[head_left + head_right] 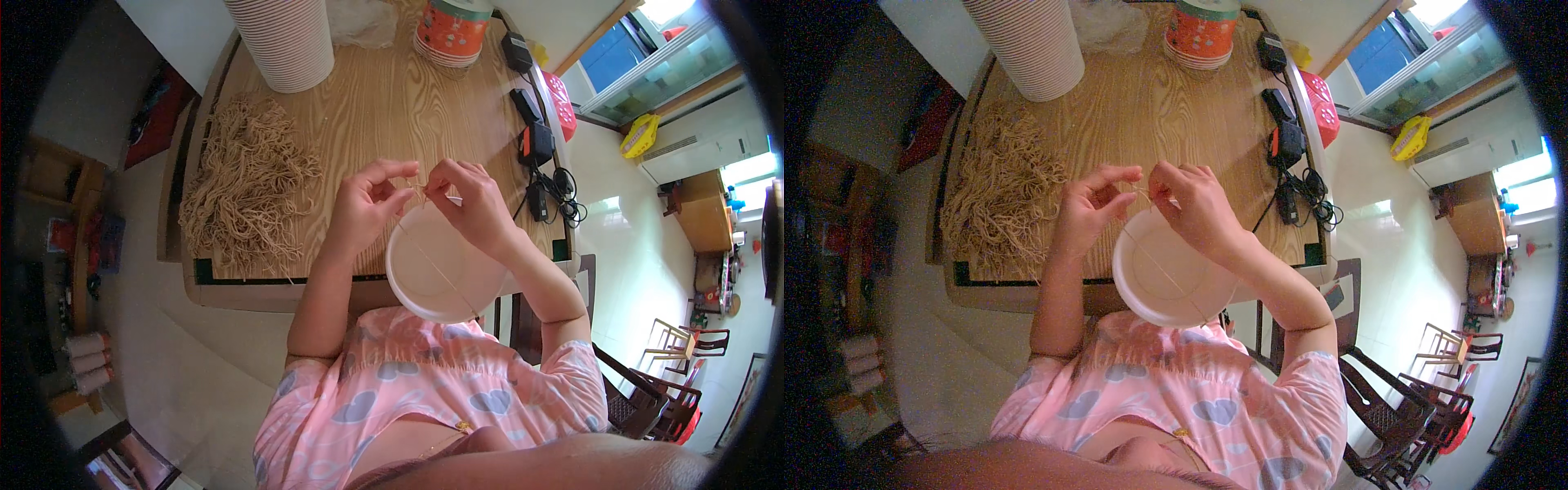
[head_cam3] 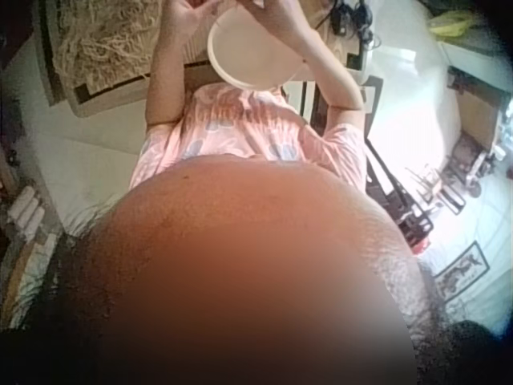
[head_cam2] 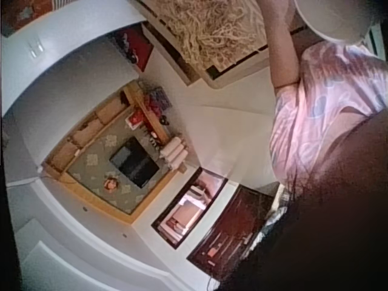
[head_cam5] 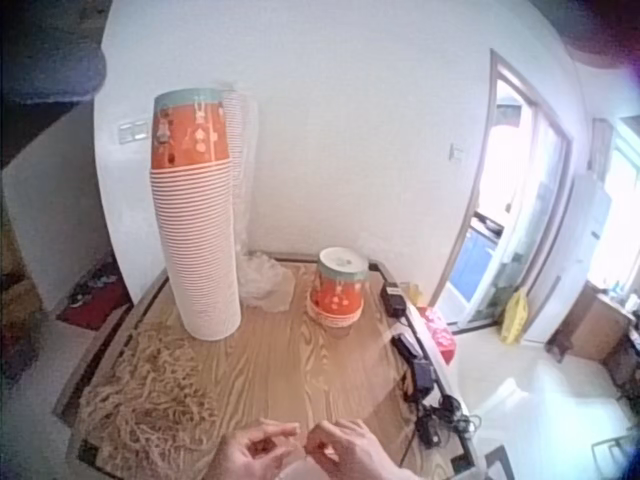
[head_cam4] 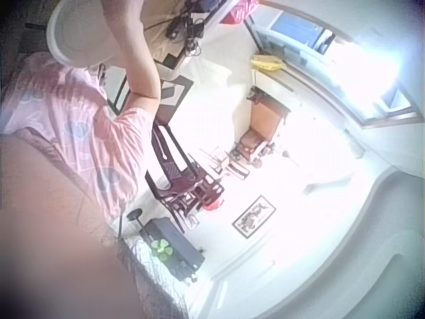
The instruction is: Attaching strings to paper bowls to create handles for packaging.
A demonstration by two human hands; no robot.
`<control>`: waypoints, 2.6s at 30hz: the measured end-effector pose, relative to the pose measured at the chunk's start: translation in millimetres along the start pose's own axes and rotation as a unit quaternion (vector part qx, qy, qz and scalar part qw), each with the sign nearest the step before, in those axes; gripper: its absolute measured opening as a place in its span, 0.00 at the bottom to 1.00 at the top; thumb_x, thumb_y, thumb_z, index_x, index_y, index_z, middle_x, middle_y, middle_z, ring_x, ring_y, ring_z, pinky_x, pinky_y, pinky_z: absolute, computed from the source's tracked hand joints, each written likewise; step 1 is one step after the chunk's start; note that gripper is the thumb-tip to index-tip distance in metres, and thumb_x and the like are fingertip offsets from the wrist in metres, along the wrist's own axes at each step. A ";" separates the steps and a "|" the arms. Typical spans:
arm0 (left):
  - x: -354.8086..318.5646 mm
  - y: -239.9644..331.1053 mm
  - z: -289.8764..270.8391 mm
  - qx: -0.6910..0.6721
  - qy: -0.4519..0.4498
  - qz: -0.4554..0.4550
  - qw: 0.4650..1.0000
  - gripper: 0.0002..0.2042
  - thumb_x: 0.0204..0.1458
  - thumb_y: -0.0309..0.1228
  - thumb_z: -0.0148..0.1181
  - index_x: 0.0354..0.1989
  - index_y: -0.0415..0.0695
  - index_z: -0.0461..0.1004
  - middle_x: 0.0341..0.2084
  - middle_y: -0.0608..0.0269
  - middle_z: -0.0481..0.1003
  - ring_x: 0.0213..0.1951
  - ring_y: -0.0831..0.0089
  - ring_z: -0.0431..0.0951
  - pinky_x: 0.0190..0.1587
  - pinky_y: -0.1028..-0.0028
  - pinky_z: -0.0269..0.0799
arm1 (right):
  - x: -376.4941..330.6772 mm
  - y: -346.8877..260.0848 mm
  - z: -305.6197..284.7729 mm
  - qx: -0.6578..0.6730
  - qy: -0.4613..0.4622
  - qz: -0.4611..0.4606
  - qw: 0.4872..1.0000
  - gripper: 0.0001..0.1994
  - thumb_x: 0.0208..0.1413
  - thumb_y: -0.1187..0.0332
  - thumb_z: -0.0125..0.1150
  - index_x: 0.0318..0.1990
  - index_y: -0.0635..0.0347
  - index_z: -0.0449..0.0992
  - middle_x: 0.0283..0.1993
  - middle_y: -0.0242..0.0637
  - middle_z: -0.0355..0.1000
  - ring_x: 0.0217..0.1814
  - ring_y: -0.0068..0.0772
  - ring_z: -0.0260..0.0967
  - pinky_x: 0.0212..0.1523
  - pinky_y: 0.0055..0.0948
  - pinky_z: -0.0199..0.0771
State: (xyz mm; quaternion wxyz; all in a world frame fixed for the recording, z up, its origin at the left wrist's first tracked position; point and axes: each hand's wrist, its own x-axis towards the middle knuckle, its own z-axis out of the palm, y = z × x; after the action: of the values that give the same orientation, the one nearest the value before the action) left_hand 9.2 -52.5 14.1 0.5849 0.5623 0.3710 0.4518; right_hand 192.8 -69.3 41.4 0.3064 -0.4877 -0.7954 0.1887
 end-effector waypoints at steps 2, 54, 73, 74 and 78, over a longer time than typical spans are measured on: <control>0.3 -3.3 -1.3 0.014 -0.002 -0.001 1.000 0.15 0.46 0.16 0.59 0.44 0.41 0.76 0.37 0.68 0.75 0.22 0.88 0.68 0.25 0.86 0.67 | 2.2 0.1 -1.1 -0.016 0.000 -0.028 0.999 0.05 0.45 0.77 0.59 0.30 0.59 0.70 0.28 0.35 0.70 0.35 0.39 0.69 0.41 0.33 0.65; 15.5 -49.4 -6.6 0.158 -0.157 -0.018 0.975 0.06 0.45 0.24 0.61 0.32 0.39 0.76 0.27 0.69 0.75 0.25 0.85 0.68 0.28 0.81 0.65 | -8.6 -2.9 -1.6 -0.046 -0.020 -0.077 0.996 0.05 0.48 0.72 0.59 0.34 0.60 0.76 0.33 0.36 0.70 0.38 0.40 0.67 0.42 0.36 0.65; 6.4 -24.5 2.5 0.086 -0.047 -0.030 0.995 0.04 0.50 0.23 0.60 0.33 0.37 0.76 0.25 0.69 0.76 0.29 0.84 0.74 0.32 0.82 0.70 | -1.5 -4.6 -4.3 -0.070 -0.030 -0.010 0.997 0.06 0.49 0.67 0.59 0.31 0.59 0.77 0.32 0.38 0.70 0.38 0.43 0.68 0.42 0.38 0.65; 5.9 -24.3 2.0 0.086 -0.047 -0.030 0.995 0.04 0.50 0.23 0.60 0.33 0.37 0.76 0.25 0.69 0.76 0.29 0.84 0.74 0.32 0.82 0.70 | -2.3 -4.2 -5.0 -0.048 -0.022 -0.006 0.999 0.05 0.49 0.69 0.59 0.31 0.59 0.77 0.32 0.38 0.70 0.38 0.43 0.68 0.42 0.38 0.65; 7.2 -26.6 1.4 0.091 -0.020 -0.012 0.996 0.05 0.49 0.24 0.61 0.34 0.37 0.76 0.25 0.67 0.77 0.29 0.83 0.74 0.33 0.81 0.71 | -4.4 -5.6 -4.2 -0.049 0.003 -0.029 0.998 0.04 0.48 0.71 0.59 0.32 0.59 0.76 0.33 0.38 0.71 0.39 0.42 0.68 0.43 0.37 0.65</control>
State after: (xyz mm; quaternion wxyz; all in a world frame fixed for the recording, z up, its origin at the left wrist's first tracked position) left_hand 15.7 -45.0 -11.7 0.5441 0.6173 0.4056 0.3979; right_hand 193.4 -75.7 46.6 0.2902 -0.4793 -0.8166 0.1387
